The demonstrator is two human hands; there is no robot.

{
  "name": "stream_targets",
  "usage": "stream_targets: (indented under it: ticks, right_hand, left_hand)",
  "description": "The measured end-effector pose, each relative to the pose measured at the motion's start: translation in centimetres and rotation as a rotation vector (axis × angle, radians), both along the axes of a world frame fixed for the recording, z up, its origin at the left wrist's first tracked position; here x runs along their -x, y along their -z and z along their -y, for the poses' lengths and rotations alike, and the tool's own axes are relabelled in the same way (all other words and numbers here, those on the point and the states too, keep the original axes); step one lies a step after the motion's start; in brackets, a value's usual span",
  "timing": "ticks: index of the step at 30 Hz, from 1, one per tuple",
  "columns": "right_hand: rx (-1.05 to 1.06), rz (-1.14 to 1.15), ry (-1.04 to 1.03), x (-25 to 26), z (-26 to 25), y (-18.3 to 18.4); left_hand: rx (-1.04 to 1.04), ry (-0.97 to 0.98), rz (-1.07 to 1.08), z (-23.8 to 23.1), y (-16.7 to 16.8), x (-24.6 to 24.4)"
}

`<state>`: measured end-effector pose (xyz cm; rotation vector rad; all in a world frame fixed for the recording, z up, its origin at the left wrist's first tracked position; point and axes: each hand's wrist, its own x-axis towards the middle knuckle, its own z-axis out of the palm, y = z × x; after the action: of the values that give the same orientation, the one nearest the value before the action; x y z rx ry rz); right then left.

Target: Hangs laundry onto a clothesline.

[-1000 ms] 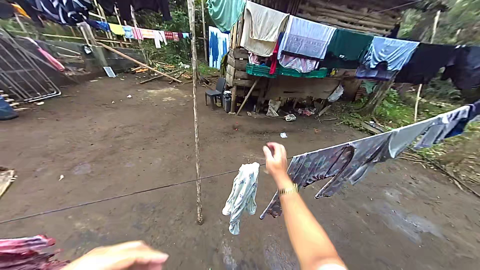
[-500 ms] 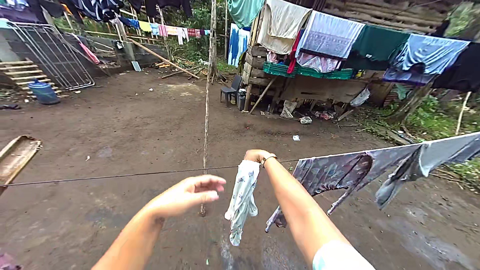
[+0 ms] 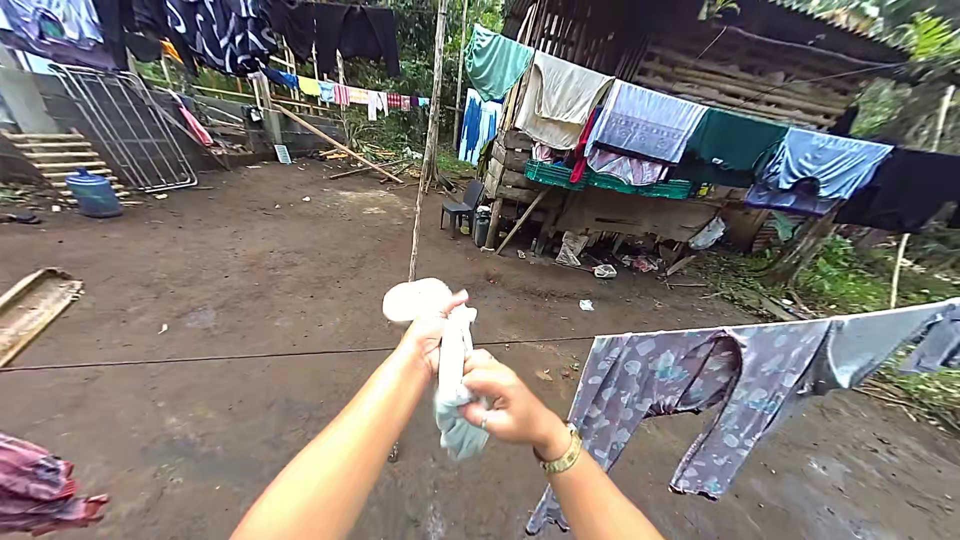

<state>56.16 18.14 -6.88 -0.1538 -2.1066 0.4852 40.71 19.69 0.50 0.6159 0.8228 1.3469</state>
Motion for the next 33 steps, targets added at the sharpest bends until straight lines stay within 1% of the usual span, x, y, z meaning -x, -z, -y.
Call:
stream_targets:
  ticks: [1, 2, 4, 5, 6, 7, 8, 9, 11, 12, 14, 15, 16, 19, 20, 21, 23, 24, 26, 28, 30, 31, 32, 33]
  right_hand:
    - [0.035, 0.029, 0.02, -0.3, 0.1, 0.9]
    - [0.152, 0.002, 0.055, -0.9, 0.2, 1.6]
    - [0.537, -0.227, 0.139, -1.7, 0.2, 1.8]
    - [0.723, -0.331, 0.138, -1.8, 0.2, 1.0]
    - [0.86, -0.401, 0.086, -1.9, 0.2, 0.0]
    - [0.954, -0.453, 0.01, -1.9, 0.5, -1.1]
    - [1.005, -0.511, -0.03, -1.5, 1.1, -2.3]
    - [1.02, -0.555, -0.021, -1.0, 1.8, -3.9]
    - [0.99, -0.572, 0.092, -0.1, 2.9, -7.1]
    - [0.973, -0.571, 0.156, 0.2, 3.1, -8.4]
    - [0.927, -0.555, 0.21, 0.4, 3.7, -10.2]
    - [0.903, -0.53, 0.206, 0.4, 4.0, -10.8]
    - [0.879, -0.502, 0.188, 0.5, 4.3, -11.2]
    - [0.825, -0.413, 0.127, 0.8, 5.2, -12.3]
    - [0.805, -0.378, 0.11, 1.0, 5.5, -12.5]
    - [0.774, -0.327, 0.091, 1.1, 5.6, -12.7]
    - [0.689, -0.203, 0.069, 1.2, 5.6, -13.1]
    - [0.642, -0.152, 0.092, 1.3, 5.6, -13.3]
    - [0.565, -0.089, 0.187, 0.8, 5.7, -13.7]
    - [0.561, -0.115, 0.326, -0.1, 5.5, -13.9]
    - [0.634, -0.226, 0.455, -0.9, 5.4, -14.0]
    - [0.652, -0.269, 0.5, -1.3, 5.2, -14.1]
    - [0.648, -0.285, 0.537, -1.6, 5.1, -14.2]
    - [0.624, -0.282, 0.569, -2.0, 4.9, -14.3]
  left_hand:
    - [-0.006, -0.077, -0.106, 0.1, 0.3, -0.4]
    - [-0.055, -0.103, -0.233, 0.6, 0.8, -0.5]
    - [-0.252, -0.031, -0.398, 2.6, 1.7, 0.1]
    - [-0.37, 0.016, -0.433, 3.5, 2.0, 0.2]
    - [-0.489, 0.065, -0.467, 4.3, 2.5, 0.3]
    - [-0.613, 0.125, -0.529, 4.7, 2.8, 0.3]
    - [-0.74, 0.168, -0.637, 5.0, 3.0, 0.4]
    - [-0.861, 0.194, -0.768, 5.2, 2.9, 0.7]
    - [-1.029, 0.212, -0.948, 5.5, 2.8, 1.5]
    - [-1.051, 0.251, -0.993, 5.7, 2.6, 2.4]
    - [-0.973, 0.387, -1.036, 6.9, 1.5, 4.8]
    - [-0.905, 0.433, -0.997, 7.6, 1.0, 6.2]
    - [-0.831, 0.416, -0.875, 8.2, 0.9, 7.4]
    - [-0.453, 0.141, -0.341, 9.1, -0.2, 8.4]
    - [-0.375, 0.108, -0.259, 9.0, -0.5, 8.6]
    - [-0.345, 0.125, -0.246, 8.7, -0.7, 8.6]
    - [-0.334, 0.2, -0.313, 8.7, -0.9, 8.4]
    - [-0.344, 0.214, -0.348, 8.9, -1.1, 8.3]
    - [-0.389, 0.141, -0.418, 9.4, -1.8, 8.8]
    - [-0.491, 0.008, -0.502, 9.6, -2.3, 10.6]
    - [-0.572, -0.06, -0.574, 9.7, -2.9, 13.1]
    - [-0.604, -0.066, -0.659, 9.7, -3.2, 14.2]
    - [-0.632, -0.066, -0.814, 9.8, -3.5, 15.1]
    - [-0.655, -0.067, -1.03, 9.9, -3.7, 15.7]
